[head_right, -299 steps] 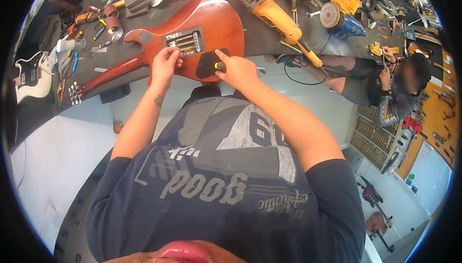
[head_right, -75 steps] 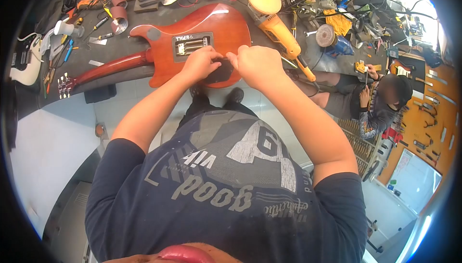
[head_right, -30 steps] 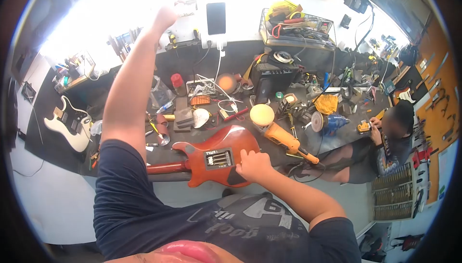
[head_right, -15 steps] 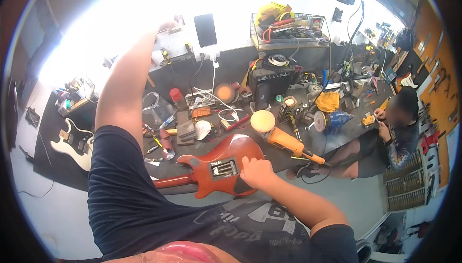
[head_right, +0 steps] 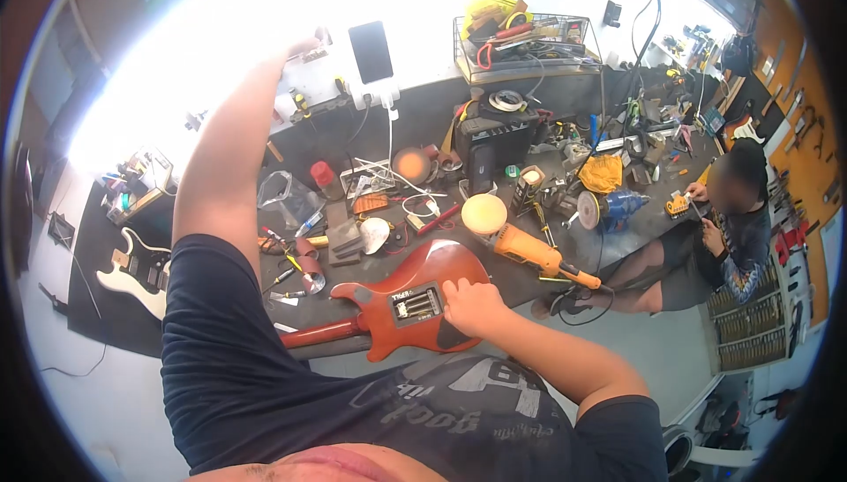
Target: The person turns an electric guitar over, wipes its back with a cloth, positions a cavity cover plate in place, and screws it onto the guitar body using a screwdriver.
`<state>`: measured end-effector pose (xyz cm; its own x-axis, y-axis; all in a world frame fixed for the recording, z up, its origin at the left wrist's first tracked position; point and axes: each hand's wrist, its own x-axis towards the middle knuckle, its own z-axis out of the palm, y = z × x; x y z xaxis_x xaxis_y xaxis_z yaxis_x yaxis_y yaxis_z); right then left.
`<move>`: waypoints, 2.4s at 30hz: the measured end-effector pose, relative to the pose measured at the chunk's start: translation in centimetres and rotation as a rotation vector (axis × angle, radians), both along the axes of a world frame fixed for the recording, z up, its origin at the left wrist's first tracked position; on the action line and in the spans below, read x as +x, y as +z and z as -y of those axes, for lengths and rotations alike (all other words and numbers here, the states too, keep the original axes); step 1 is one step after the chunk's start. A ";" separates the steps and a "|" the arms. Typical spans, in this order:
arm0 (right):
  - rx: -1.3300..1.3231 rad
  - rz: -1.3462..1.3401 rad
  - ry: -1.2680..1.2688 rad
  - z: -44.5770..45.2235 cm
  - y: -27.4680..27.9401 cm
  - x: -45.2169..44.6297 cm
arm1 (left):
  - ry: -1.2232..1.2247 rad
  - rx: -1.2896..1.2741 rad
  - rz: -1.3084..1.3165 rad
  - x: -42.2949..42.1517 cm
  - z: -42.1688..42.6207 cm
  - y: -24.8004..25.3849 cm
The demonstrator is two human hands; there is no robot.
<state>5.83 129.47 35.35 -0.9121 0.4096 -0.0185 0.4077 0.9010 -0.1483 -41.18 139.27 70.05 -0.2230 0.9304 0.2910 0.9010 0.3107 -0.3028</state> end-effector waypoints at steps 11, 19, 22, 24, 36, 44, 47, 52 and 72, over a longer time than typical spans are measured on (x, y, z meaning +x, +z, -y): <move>-0.118 0.307 -0.100 -0.5 1.7 -1.4 | -0.011 0.119 0.152 -1.1 0.7 -0.1; -0.048 0.041 -0.085 -0.8 -1.1 -0.7 | -0.306 0.635 0.359 -12.6 -4.0 -5.7; -0.004 -0.149 -0.007 -1.1 -2.7 -0.6 | -0.446 0.737 0.912 -1.9 5.1 -6.4; 0.027 -0.148 -0.021 -2.1 -4.1 -0.8 | -0.761 0.799 1.176 2.7 8.8 -10.0; -0.150 0.404 0.072 -5.2 -0.8 -1.6 | 0.229 0.404 2.376 30.7 29.9 -48.8; -0.066 0.272 0.180 -4.6 -0.8 -0.9 | 0.358 0.140 2.095 33.7 29.7 -50.6; -0.110 0.305 0.207 -4.3 -0.1 -1.3 | 0.314 0.138 2.115 33.1 28.9 -51.1; -0.057 0.304 0.140 -3.8 -0.6 -1.7 | 0.204 0.053 1.846 33.2 27.1 -52.4; -0.176 0.065 -0.007 -1.5 -1.1 1.2 | -0.111 0.131 1.202 33.9 25.2 -53.7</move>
